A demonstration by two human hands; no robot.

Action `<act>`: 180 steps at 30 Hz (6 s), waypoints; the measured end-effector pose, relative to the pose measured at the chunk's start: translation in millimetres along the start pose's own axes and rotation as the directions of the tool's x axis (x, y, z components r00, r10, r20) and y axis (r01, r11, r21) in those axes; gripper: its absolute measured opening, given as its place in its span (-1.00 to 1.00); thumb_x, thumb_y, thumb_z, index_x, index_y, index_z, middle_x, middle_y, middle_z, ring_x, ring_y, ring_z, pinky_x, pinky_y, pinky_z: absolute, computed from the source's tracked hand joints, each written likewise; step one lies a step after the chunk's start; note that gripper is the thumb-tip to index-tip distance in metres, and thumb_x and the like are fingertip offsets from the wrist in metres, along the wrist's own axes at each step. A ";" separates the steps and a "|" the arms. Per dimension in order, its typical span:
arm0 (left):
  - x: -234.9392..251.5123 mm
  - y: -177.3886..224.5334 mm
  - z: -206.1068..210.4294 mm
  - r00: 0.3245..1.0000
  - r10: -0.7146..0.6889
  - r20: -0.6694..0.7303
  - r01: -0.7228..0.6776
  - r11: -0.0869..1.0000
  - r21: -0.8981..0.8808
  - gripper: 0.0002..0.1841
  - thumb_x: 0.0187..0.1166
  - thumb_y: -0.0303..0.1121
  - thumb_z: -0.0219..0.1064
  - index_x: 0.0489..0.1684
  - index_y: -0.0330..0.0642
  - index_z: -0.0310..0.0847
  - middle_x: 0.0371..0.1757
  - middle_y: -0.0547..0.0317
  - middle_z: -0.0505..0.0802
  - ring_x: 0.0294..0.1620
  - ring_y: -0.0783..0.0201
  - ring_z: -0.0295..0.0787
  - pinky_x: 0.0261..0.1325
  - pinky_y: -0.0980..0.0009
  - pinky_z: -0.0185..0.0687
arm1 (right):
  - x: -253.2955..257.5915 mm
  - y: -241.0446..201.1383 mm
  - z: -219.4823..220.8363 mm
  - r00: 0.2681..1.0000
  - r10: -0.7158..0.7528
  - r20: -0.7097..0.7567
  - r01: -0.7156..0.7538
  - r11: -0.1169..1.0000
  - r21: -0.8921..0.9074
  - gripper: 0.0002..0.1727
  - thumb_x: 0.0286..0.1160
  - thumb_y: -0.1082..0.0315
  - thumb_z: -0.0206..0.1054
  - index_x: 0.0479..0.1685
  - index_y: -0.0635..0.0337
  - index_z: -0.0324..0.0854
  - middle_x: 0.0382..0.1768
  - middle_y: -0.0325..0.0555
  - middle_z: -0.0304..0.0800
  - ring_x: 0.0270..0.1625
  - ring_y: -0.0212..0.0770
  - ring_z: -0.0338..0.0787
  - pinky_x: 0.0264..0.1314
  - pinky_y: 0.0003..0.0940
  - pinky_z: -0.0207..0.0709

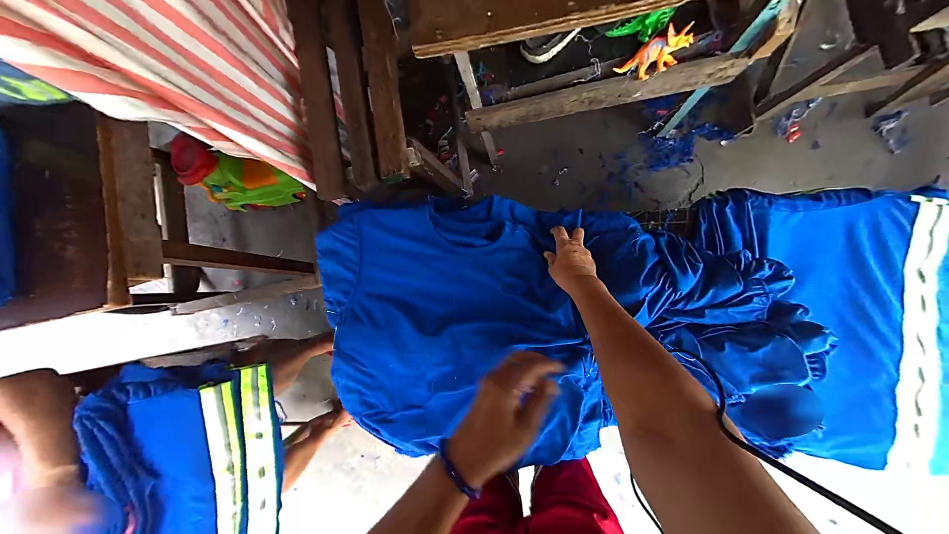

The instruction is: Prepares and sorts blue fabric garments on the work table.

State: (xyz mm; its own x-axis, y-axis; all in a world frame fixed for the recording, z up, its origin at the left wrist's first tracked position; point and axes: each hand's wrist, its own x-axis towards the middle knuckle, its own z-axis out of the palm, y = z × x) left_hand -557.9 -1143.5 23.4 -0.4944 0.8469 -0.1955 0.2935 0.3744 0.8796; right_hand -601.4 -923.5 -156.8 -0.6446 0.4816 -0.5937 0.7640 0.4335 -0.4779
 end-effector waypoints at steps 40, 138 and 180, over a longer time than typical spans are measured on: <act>41.0 -244.5 -252.6 0.871 0.129 -0.475 0.164 0.834 0.527 -0.79 0.62 -0.49 0.28 -0.13 -0.48 0.80 -0.07 -0.39 0.72 0.02 -0.16 0.68 0.22 0.07 0.56 | 2.9 -26.1 -45.7 0.885 -0.446 -0.134 0.447 0.894 -0.021 -0.82 0.56 0.57 0.32 -0.06 0.52 0.77 0.35 0.40 0.62 0.44 0.28 0.63 0.51 0.17 0.49; 165.2 -284.3 -265.7 0.950 -0.301 0.083 0.210 0.813 0.542 -0.78 0.50 -0.65 0.34 0.03 -0.42 0.80 0.57 -0.26 0.61 0.67 -0.29 0.39 0.67 -0.27 0.20 | -124.9 -4.6 25.7 0.825 -0.443 -0.352 0.410 0.897 -0.168 -0.69 0.25 0.68 0.14 -0.10 0.59 0.73 0.03 0.45 0.67 -0.01 0.24 0.79 0.02 -0.09 0.73; 118.8 -273.9 -248.5 0.957 -0.258 0.131 0.154 0.838 0.524 -0.66 0.28 -0.80 0.41 0.04 -0.45 0.71 0.62 -0.36 0.49 0.57 -0.30 0.52 0.52 -0.15 0.50 | -147.9 -9.5 32.9 0.821 -0.448 -0.354 0.331 0.878 -0.346 -0.69 0.18 0.56 0.14 -0.22 0.49 0.78 -0.17 0.38 0.70 -0.03 0.41 0.72 0.05 0.20 0.58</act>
State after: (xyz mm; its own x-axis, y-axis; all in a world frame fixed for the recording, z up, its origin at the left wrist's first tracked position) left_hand -900.3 -1239.3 -133.0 -0.4417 0.7634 -0.4713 0.5979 0.6421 0.4798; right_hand -512.4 -1023.9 -85.8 -0.8814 0.4702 -0.0442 0.4482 0.8033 -0.3922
